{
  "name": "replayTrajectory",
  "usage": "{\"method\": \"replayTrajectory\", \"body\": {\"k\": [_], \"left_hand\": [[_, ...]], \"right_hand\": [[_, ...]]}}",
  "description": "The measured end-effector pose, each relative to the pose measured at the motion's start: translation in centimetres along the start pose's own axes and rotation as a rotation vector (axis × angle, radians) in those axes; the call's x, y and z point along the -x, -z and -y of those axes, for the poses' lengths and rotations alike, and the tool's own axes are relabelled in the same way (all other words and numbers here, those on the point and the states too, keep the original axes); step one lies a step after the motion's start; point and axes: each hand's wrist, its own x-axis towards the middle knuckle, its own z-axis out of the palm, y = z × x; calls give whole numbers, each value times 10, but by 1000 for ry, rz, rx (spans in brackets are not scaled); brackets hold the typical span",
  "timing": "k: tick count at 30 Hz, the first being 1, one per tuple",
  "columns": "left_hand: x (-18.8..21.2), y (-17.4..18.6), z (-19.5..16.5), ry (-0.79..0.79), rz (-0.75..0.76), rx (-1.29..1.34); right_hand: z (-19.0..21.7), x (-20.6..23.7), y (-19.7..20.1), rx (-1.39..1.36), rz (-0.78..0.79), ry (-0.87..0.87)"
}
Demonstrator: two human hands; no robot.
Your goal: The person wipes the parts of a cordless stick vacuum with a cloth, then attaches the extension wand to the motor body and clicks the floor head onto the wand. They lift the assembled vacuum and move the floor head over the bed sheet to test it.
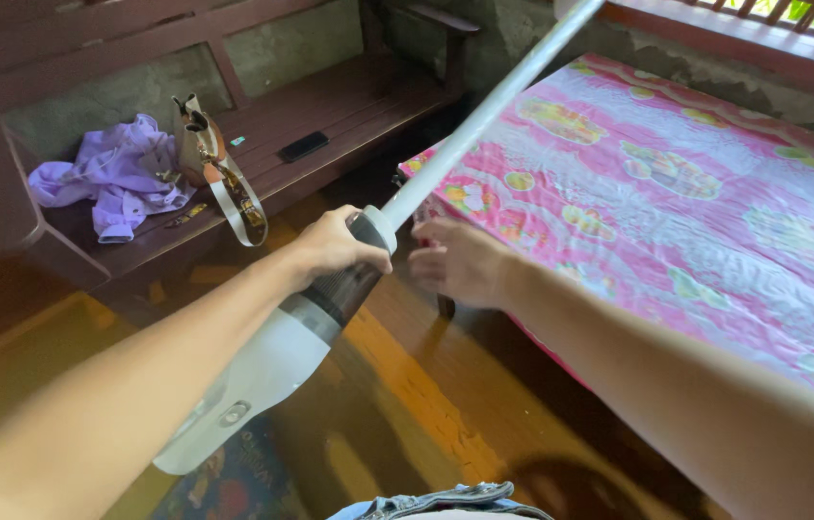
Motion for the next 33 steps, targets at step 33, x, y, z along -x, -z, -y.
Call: {"method": "replayTrajectory", "body": {"k": [33], "left_hand": [[-118,-85,3,574,354,830]], "right_hand": [[-71,141,15,607,-49,186]]}}
